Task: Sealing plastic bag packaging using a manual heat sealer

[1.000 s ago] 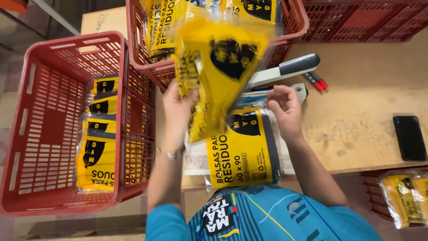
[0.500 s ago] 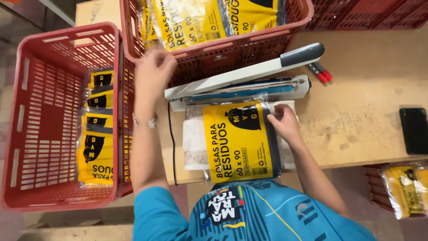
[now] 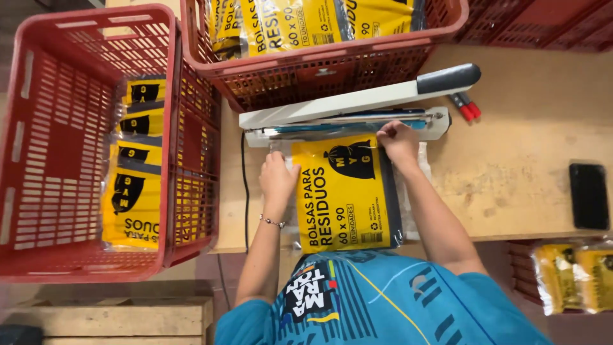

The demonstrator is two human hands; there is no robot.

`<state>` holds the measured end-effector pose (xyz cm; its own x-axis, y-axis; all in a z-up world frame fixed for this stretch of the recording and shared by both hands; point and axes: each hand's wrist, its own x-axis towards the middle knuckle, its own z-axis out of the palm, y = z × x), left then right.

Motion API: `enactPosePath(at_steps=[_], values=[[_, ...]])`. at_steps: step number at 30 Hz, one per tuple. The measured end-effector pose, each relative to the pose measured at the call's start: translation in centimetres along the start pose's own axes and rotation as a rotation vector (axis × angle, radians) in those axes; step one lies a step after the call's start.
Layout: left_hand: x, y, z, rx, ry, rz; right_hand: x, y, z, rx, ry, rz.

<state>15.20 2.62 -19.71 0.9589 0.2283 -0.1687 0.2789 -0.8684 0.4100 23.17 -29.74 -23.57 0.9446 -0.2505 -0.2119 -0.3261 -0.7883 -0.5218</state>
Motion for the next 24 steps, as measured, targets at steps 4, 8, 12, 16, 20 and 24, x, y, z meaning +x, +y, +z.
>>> enactPosePath(at_steps=[4, 8, 12, 16, 20, 24], values=[[1.9, 0.9, 1.7, -0.008, 0.11, 0.011, -0.4, -0.2, -0.7, 0.252, 0.204, -0.024], [3.7, 1.8, 2.9, 0.016, 0.219, -0.055, 0.5, 0.4, -0.1, 0.228, 0.336, -0.001], [5.5, 1.3, 5.2, 0.02, 0.293, -0.061, 1.9, 1.3, 1.4, 0.205, 0.405, -0.011], [7.4, 0.0, 8.4, -0.034, 0.345, -0.041, 2.5, 2.2, 2.1, 0.126, 0.581, -0.133], [6.7, 1.3, 6.1, -0.074, 0.402, -0.046, -0.6, -1.0, -2.2, 0.123, 0.714, -0.583], [6.7, 1.0, 6.7, -0.079, 0.412, -0.043, 0.7, -7.0, -5.7, 0.057, 0.77, -0.988]])
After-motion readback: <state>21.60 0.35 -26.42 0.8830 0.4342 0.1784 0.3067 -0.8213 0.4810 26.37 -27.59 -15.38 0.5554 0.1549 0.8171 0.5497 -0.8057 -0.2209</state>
